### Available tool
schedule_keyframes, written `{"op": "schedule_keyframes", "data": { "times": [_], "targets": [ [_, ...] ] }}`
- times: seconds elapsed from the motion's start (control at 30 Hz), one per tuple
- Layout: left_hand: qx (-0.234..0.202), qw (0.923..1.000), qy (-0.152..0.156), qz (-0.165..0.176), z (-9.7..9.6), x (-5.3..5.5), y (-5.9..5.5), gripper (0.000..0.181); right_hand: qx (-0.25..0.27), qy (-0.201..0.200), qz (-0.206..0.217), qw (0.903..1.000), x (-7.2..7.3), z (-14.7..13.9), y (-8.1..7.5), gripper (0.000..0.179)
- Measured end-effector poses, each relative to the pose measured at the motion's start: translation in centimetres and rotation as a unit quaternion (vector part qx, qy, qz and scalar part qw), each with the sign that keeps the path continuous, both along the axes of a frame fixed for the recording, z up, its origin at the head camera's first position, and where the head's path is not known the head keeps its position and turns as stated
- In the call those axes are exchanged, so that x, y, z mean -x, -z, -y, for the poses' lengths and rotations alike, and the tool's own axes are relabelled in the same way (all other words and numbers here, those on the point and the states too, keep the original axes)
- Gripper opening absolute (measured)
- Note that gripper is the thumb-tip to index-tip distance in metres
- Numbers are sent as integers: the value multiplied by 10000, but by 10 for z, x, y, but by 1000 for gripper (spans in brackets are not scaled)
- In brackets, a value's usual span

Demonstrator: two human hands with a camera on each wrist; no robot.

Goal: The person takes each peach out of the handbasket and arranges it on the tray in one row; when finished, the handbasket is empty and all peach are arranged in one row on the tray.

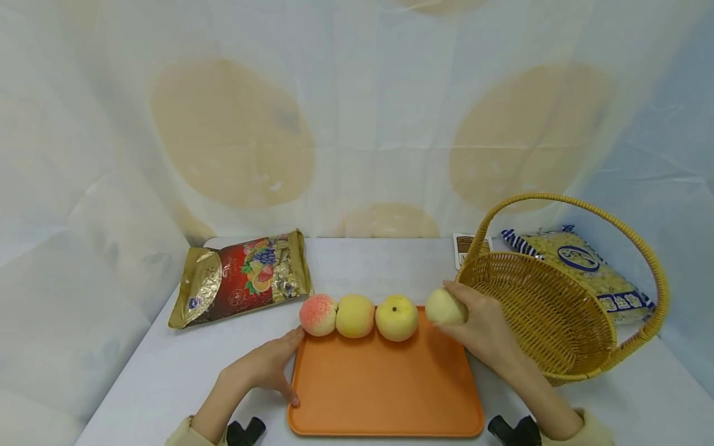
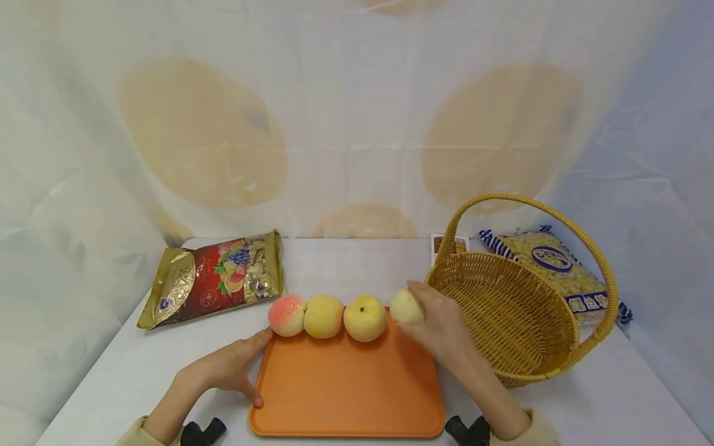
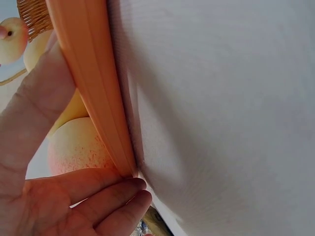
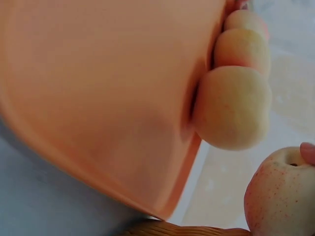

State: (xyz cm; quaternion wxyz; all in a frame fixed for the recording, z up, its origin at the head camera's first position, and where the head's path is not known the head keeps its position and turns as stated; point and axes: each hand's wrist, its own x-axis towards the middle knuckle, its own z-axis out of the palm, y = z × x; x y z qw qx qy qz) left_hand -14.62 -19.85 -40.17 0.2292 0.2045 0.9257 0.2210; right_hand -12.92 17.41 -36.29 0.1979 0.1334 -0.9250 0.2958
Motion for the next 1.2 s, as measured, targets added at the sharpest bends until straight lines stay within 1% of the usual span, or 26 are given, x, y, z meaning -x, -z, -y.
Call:
{"op": "schedule_keyframes", "data": {
  "times": [0.17, 0.3, 0.57, 0.7, 0.9, 0.93, 1.03, 1.13, 1.2],
  "targets": [
    [14, 10000, -36, 44, -1, 0, 1, 127, 22, -122, 225, 9997, -3, 4, 7, 66],
    [2, 10000, -35, 23, -1, -1, 1, 127, 4, -194, 288, 9994, -3, 6, 13, 67],
    [84, 10000, -30, 13, -2, -2, 0, 126, -89, -129, 539, 9984, -5, 6, 24, 65],
    [100, 9999, -17, -15, -2, -2, -1, 126, -211, -112, 463, 9986, -6, 6, 29, 62],
    [92, 10000, 7, -3, -1, -2, -1, 126, -733, -47, 492, 9961, -4, 8, 33, 61],
    [112, 9999, 52, -34, -1, -2, -1, 126, -851, -28, 492, 9952, -3, 9, 33, 61],
    [93, 9999, 81, -38, -2, -2, -2, 125, -1097, -34, 381, 9932, -1, 10, 34, 61],
    [85, 9999, 84, -35, -2, -2, -3, 124, -1227, -58, 247, 9921, 1, 11, 36, 61],
    [90, 9999, 44, -5, -3, -2, -3, 124, -1259, -66, 237, 9917, 2, 12, 36, 61]
  ]
}}
